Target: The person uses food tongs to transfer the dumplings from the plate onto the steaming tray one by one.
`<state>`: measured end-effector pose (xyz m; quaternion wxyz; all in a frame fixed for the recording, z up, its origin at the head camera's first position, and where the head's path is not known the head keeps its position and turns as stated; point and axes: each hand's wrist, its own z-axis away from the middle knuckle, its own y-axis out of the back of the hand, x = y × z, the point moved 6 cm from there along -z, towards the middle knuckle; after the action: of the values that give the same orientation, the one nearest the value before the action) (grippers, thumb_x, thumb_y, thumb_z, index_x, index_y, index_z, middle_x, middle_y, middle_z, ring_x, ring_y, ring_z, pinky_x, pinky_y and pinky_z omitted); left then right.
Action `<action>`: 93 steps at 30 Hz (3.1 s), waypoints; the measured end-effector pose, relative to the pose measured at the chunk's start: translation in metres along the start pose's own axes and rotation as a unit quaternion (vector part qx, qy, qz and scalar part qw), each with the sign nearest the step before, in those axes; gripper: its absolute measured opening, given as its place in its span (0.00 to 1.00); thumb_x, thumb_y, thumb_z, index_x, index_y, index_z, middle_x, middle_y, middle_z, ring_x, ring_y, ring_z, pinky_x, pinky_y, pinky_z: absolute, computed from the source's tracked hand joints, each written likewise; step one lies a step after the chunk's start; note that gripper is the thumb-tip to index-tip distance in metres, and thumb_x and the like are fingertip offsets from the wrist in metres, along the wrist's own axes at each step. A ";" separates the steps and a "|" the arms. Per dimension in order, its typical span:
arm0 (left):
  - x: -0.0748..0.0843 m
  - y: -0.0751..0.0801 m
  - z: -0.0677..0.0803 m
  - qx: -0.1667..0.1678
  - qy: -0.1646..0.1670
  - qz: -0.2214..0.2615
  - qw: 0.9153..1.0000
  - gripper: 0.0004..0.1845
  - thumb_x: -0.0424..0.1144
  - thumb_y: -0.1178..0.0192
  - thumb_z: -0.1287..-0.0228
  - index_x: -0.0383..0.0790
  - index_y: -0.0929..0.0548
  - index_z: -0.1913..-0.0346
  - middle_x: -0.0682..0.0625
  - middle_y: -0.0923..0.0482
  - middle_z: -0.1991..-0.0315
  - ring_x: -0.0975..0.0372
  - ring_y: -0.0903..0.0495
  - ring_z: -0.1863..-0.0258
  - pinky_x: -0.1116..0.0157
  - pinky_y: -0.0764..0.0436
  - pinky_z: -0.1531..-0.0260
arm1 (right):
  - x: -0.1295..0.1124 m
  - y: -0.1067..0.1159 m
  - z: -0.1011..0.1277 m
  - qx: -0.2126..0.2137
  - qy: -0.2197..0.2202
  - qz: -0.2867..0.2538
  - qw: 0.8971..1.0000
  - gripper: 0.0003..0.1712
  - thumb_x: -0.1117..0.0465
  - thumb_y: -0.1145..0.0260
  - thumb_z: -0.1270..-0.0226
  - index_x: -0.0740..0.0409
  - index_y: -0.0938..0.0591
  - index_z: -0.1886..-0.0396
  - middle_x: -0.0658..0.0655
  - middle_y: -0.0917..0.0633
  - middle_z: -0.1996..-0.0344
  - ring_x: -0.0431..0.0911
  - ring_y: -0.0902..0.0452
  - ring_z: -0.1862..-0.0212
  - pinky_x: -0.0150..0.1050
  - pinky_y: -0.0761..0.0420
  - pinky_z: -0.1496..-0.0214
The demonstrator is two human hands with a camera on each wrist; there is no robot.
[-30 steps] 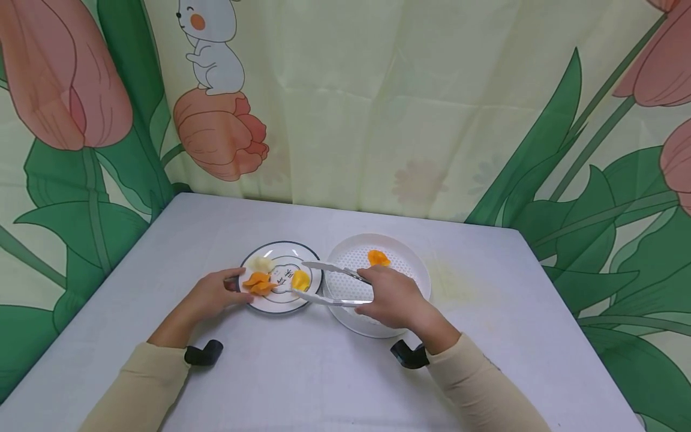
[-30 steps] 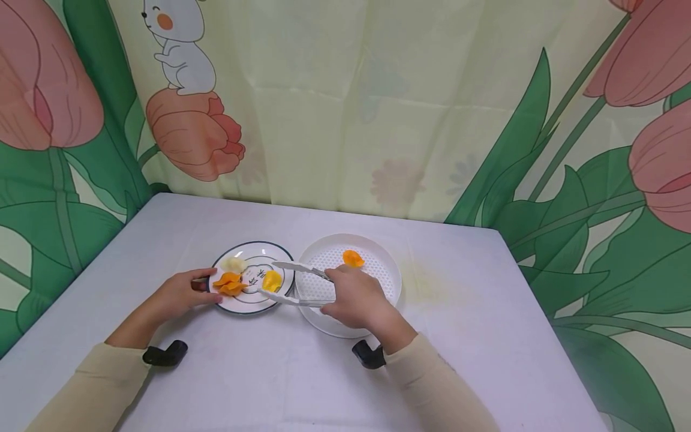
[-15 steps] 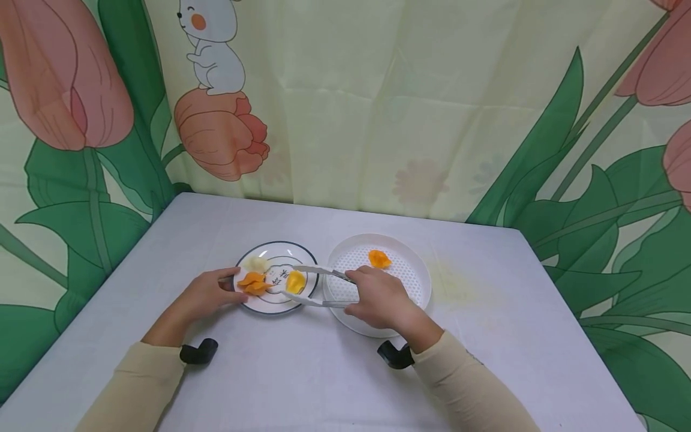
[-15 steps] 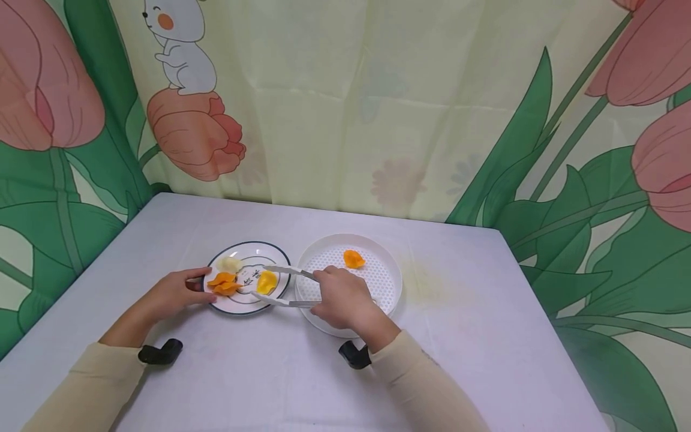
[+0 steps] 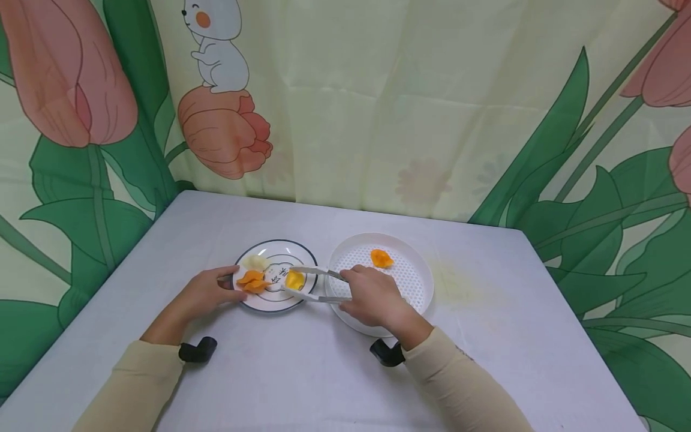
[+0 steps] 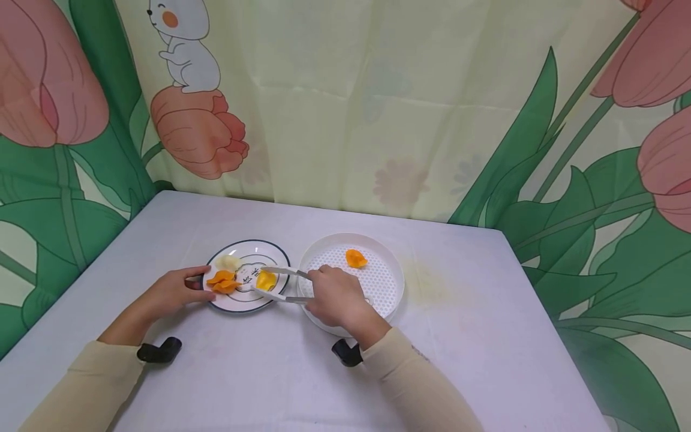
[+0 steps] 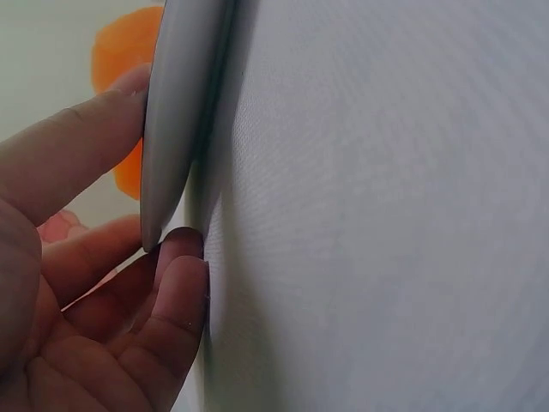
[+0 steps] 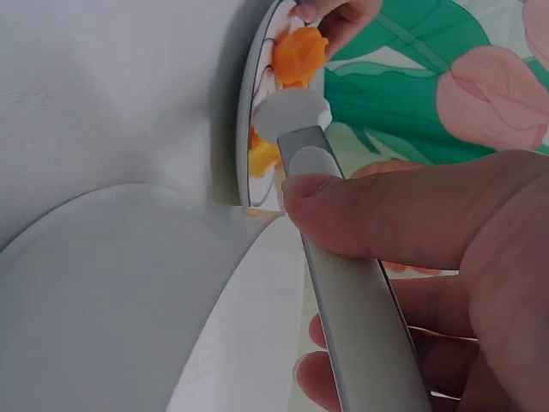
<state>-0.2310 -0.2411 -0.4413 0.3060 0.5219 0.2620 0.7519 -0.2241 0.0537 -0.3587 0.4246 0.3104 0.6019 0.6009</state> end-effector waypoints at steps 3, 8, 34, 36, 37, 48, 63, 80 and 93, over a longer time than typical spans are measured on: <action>0.000 0.000 -0.001 0.001 0.002 0.000 1.000 0.50 0.59 0.32 0.61 0.41 0.40 0.34 0.33 0.33 0.47 0.47 0.34 0.54 0.50 0.29 0.54 | 0.000 0.000 -0.001 0.006 0.001 0.004 1.000 0.29 0.49 0.33 0.49 0.50 0.24 0.45 0.50 0.22 0.56 0.44 0.28 0.61 0.41 0.26 0.65; -0.001 0.000 -0.001 0.003 0.004 -0.001 1.000 0.50 0.58 0.32 0.60 0.41 0.40 0.34 0.33 0.32 0.48 0.47 0.34 0.54 0.51 0.28 0.55 | 0.001 0.000 0.001 0.015 0.009 0.007 1.000 0.28 0.50 0.34 0.48 0.50 0.24 0.46 0.50 0.22 0.57 0.44 0.28 0.61 0.40 0.26 0.65; 0.002 0.000 0.003 0.006 0.005 0.003 1.000 0.48 0.56 0.32 0.58 0.41 0.40 0.34 0.34 0.32 0.49 0.48 0.34 0.56 0.53 0.27 0.57 | 0.090 0.025 0.037 0.131 -0.077 -0.092 0.984 0.34 0.48 0.33 0.49 0.53 0.28 0.42 0.54 0.23 0.53 0.46 0.26 0.59 0.43 0.27 0.64; 0.001 0.000 0.003 0.006 0.004 0.003 1.000 0.48 0.56 0.32 0.58 0.41 0.40 0.34 0.34 0.32 0.50 0.48 0.34 0.56 0.53 0.27 0.57 | 0.098 0.022 0.037 0.125 -0.091 -0.094 0.983 0.34 0.48 0.33 0.48 0.54 0.28 0.42 0.54 0.23 0.53 0.47 0.27 0.60 0.43 0.27 0.65; 0.001 0.000 0.003 0.006 0.003 0.003 1.000 0.48 0.56 0.32 0.58 0.41 0.40 0.34 0.34 0.32 0.50 0.48 0.34 0.56 0.53 0.27 0.57 | 0.102 0.021 0.037 0.122 -0.096 -0.094 0.983 0.33 0.48 0.33 0.48 0.54 0.28 0.42 0.55 0.23 0.53 0.47 0.27 0.60 0.43 0.27 0.65; 0.000 -0.002 0.002 0.004 0.005 0.013 1.000 0.49 0.56 0.32 0.59 0.41 0.41 0.34 0.33 0.32 0.49 0.47 0.33 0.55 0.52 0.27 0.56 | 0.122 0.005 0.029 0.093 -0.133 -0.066 0.985 0.34 0.50 0.32 0.49 0.58 0.28 0.43 0.60 0.24 0.51 0.53 0.27 0.55 0.50 0.26 0.61; -0.001 -0.002 0.002 0.005 0.007 0.014 1.000 0.49 0.56 0.32 0.59 0.41 0.41 0.34 0.34 0.32 0.49 0.47 0.33 0.54 0.53 0.27 0.56 | 0.125 -0.001 0.021 0.067 -0.161 -0.054 0.983 0.36 0.48 0.32 0.50 0.59 0.29 0.42 0.60 0.25 0.49 0.55 0.28 0.53 0.53 0.26 0.58; -0.002 -0.001 0.001 -0.004 0.003 0.018 1.000 0.49 0.56 0.32 0.59 0.42 0.41 0.33 0.35 0.32 0.49 0.49 0.34 0.55 0.53 0.27 0.55 | 0.061 0.014 0.018 0.091 -0.031 -0.083 0.992 0.31 0.49 0.33 0.51 0.49 0.25 0.45 0.49 0.22 0.56 0.44 0.28 0.61 0.42 0.28 0.63; -0.004 -0.001 0.000 -0.004 0.002 0.014 1.000 0.50 0.57 0.31 0.60 0.42 0.41 0.33 0.36 0.31 0.51 0.49 0.33 0.56 0.55 0.26 0.58 | 0.008 -0.002 0.000 0.029 0.055 -0.037 0.997 0.32 0.47 0.33 0.49 0.48 0.27 0.42 0.48 0.23 0.52 0.43 0.28 0.53 0.41 0.27 0.56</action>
<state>-0.2300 -0.2428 -0.4447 0.2973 0.5225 0.2526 0.7582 -0.2276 0.0600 -0.3617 0.4038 0.2663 0.6524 0.5834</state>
